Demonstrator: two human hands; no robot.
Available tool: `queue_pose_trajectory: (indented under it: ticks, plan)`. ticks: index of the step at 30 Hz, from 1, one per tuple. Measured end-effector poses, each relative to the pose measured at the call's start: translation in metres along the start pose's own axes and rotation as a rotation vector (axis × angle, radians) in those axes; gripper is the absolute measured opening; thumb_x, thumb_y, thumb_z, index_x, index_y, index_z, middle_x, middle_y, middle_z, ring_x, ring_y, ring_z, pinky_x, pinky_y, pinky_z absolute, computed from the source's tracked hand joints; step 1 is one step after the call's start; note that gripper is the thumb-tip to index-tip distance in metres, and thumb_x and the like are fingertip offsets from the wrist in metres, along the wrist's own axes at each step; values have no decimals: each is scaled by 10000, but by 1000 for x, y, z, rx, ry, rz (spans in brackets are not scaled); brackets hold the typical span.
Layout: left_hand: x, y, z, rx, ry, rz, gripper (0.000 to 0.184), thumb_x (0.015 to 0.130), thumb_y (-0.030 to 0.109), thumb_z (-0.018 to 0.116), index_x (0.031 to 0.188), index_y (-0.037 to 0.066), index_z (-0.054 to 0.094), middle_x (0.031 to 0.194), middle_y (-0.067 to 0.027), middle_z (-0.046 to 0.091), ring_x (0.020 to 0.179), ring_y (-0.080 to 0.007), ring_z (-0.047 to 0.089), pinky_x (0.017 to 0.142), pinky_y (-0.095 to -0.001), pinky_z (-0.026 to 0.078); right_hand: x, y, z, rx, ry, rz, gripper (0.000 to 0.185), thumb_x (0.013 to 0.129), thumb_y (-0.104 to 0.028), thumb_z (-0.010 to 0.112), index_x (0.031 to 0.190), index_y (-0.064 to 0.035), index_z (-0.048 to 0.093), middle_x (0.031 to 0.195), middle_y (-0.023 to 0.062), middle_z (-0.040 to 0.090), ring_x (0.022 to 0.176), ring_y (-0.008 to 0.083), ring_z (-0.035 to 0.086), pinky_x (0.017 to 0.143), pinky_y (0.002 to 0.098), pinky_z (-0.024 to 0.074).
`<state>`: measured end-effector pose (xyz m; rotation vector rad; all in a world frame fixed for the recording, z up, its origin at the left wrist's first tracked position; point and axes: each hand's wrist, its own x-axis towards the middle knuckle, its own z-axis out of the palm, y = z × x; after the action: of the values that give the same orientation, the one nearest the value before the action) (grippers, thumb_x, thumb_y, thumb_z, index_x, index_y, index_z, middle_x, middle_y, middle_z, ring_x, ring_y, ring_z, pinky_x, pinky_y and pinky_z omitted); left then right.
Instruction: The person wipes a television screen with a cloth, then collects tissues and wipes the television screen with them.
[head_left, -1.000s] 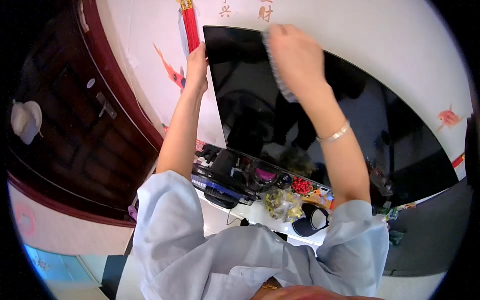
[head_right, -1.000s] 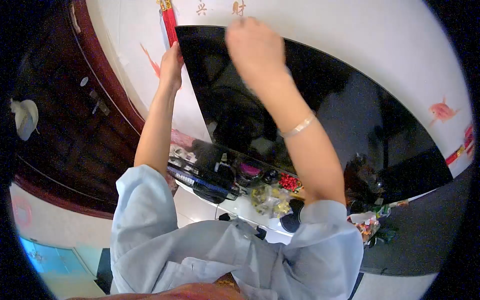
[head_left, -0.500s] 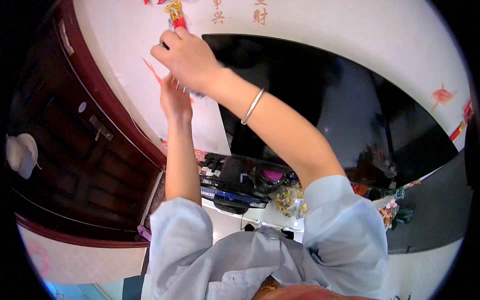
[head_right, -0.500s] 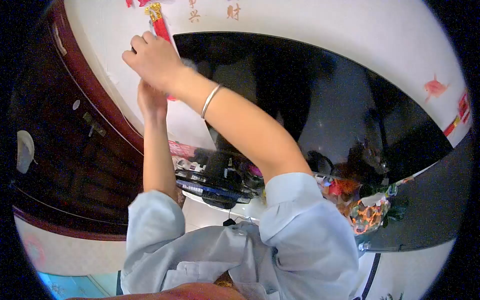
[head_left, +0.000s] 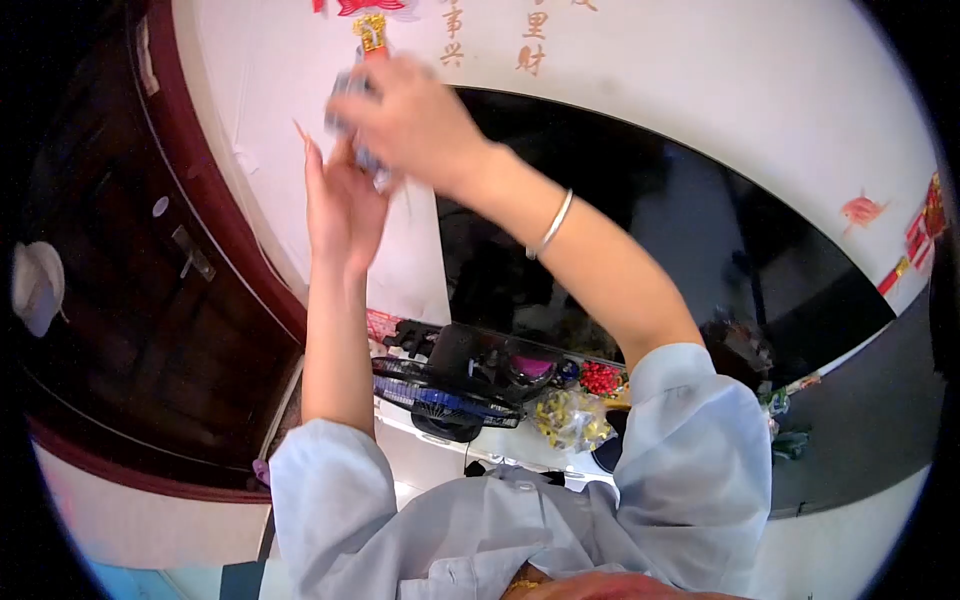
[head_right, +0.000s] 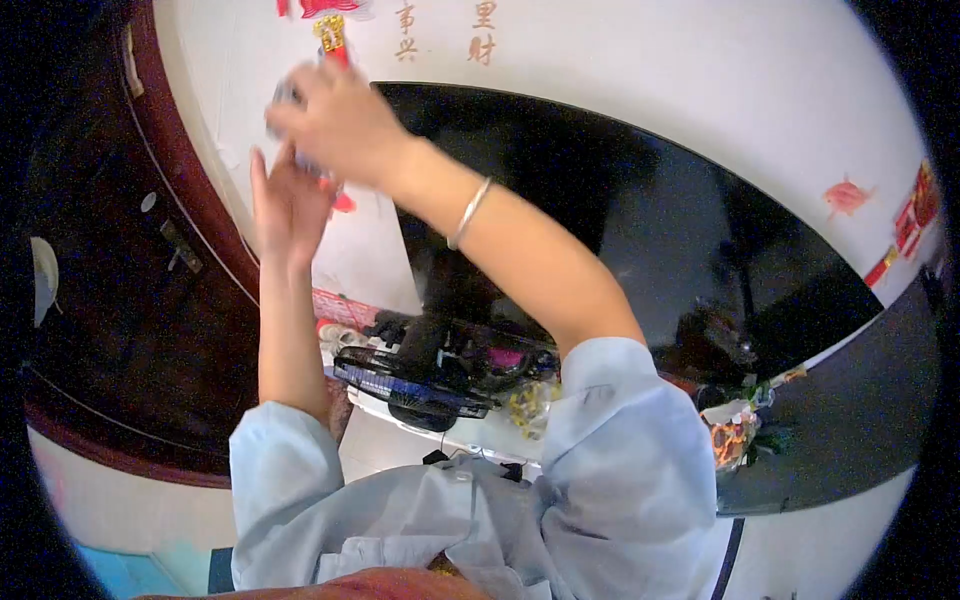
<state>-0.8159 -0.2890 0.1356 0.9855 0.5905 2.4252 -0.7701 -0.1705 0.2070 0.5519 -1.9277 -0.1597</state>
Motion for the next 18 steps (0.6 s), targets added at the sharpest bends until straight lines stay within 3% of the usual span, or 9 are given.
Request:
queue_pose_trajectory:
  ticks: [2,3,4,6,7,8,10,13,18]
  plan:
    - [38,-21,-16,276,143,139,447,997,401,395,1304,89,483,1255,-53,528,1136,-176,494,923,-361,414,14,32,-11,-268,86,26,223,743,-121,670,965,-134,648,1042,92,580,949,301,562,820,401,488]
    - [56,-33,-18,413,207,207,407,990,382,437,1270,96,510,1186,-34,565,1036,-154,560,832,-321,482,10,48,-16,-334,32,20,222,752,-140,662,972,-109,651,1057,108,587,950,305,574,824,399,492]
    - [65,-47,-6,557,306,257,430,977,409,472,1261,88,515,1137,-9,566,988,-119,544,775,-282,466,-3,59,-14,-353,-115,97,229,750,-147,662,974,-100,652,1053,114,591,958,306,576,821,404,495]
    - [83,-54,-48,695,239,202,454,969,424,485,1267,82,517,1129,-9,571,973,-109,536,775,-279,452,-31,80,-16,-408,-411,279,246,745,-162,663,978,-82,654,1045,127,598,975,308,581,815,415,499]
    - [98,-61,-76,755,187,172,466,966,431,491,1270,79,518,1125,-9,573,965,-104,531,775,-277,444,-43,76,-34,-389,-265,240,236,730,-170,660,941,-65,660,1023,137,607,986,315,585,798,424,505]
    - [111,-82,-75,812,123,149,478,962,438,497,1273,76,519,1121,-10,575,958,-99,527,775,-276,437,-50,73,-60,-404,-275,228,225,723,-169,664,924,-68,656,1021,130,605,985,311,581,797,429,501]
    - [102,-83,-33,1012,146,298,542,1001,379,368,1416,31,392,1440,-99,419,1324,-212,375,1103,-329,258,-69,76,-99,-397,-328,283,212,710,-161,672,902,-74,646,1033,117,597,996,299,568,801,437,489]
    - [137,-80,-65,905,185,210,515,1002,334,366,1402,13,407,1379,-111,469,1241,-213,452,1054,-313,323,-118,95,-169,-537,-373,355,199,720,-149,665,907,-87,636,1063,97,589,1012,284,557,833,435,474]
    - [97,-80,2,990,301,256,485,997,294,377,1367,-13,440,1334,-130,504,1193,-220,489,1030,-308,349,-223,129,-324,-821,-400,425,306,732,-141,656,1034,-133,603,1117,61,575,1041,265,548,902,428,440]
